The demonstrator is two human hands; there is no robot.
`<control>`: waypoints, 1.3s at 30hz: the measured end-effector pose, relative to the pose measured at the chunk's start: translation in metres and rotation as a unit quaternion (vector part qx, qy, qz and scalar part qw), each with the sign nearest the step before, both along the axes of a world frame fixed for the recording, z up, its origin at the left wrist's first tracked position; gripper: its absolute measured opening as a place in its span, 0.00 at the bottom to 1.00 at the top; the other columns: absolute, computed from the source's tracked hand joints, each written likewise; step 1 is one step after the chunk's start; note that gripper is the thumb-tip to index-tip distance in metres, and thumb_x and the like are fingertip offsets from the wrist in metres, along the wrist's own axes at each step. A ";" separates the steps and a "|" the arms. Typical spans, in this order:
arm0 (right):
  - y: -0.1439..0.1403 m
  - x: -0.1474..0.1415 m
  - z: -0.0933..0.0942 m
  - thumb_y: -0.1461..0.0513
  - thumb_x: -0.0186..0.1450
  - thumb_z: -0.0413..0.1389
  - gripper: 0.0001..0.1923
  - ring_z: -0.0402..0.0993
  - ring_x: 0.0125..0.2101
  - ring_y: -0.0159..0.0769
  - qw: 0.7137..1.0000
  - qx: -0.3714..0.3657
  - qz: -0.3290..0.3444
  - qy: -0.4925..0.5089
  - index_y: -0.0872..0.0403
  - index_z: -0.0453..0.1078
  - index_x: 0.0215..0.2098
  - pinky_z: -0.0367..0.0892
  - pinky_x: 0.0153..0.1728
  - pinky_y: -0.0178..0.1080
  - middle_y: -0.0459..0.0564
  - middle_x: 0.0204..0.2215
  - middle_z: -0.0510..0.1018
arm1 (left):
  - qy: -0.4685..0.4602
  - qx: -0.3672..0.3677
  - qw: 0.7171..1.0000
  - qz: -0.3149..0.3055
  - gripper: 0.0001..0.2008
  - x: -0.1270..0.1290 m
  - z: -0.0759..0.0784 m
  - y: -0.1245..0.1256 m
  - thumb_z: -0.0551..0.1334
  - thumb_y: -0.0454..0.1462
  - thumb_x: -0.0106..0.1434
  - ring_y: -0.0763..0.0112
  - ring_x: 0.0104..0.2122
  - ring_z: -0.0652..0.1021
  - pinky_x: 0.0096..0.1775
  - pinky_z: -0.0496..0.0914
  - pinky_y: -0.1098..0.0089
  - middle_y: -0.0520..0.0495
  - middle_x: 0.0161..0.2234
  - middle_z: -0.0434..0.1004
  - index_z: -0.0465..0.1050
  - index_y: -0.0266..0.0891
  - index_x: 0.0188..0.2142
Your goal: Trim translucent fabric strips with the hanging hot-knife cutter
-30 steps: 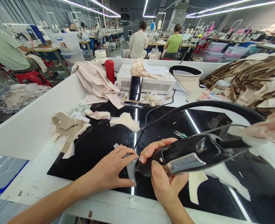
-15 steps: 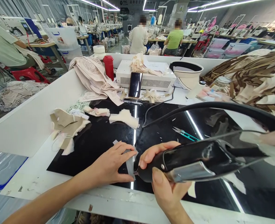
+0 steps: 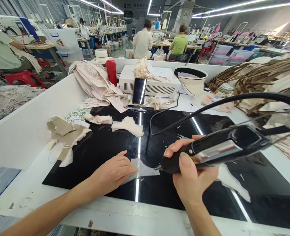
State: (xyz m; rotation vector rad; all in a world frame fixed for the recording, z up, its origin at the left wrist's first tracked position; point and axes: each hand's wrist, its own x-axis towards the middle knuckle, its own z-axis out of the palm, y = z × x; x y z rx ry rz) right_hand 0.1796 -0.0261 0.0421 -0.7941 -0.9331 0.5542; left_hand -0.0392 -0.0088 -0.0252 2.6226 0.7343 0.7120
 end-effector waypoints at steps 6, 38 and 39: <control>-0.008 -0.024 0.002 0.54 0.60 0.71 0.22 0.72 0.22 0.35 0.998 0.005 0.066 0.006 0.47 0.70 0.48 0.73 0.25 0.41 0.40 0.27 0.77 | -0.007 -0.050 0.999 -0.011 0.08 0.000 0.001 0.003 0.59 0.35 0.77 0.70 0.46 0.80 0.68 0.63 0.56 0.49 0.46 0.81 0.78 0.41 0.47; -0.011 -0.022 0.003 0.53 0.61 0.71 0.22 0.72 0.22 0.36 0.998 -0.009 0.054 -0.008 0.48 0.69 0.48 0.73 0.24 0.41 0.41 0.27 0.76 | 0.032 -0.128 0.990 -0.048 0.17 -0.002 0.016 0.005 0.73 0.38 0.64 0.55 0.60 0.75 0.70 0.55 0.43 0.45 0.58 0.79 0.79 0.45 0.53; -0.012 -0.024 0.004 0.53 0.61 0.71 0.22 0.71 0.22 0.35 0.998 -0.009 0.059 -0.004 0.48 0.69 0.47 0.73 0.24 0.41 0.41 0.27 0.76 | 0.038 -0.135 0.989 -0.054 0.19 -0.002 0.017 0.006 0.74 0.39 0.63 0.54 0.61 0.74 0.69 0.55 0.42 0.45 0.59 0.79 0.79 0.46 0.54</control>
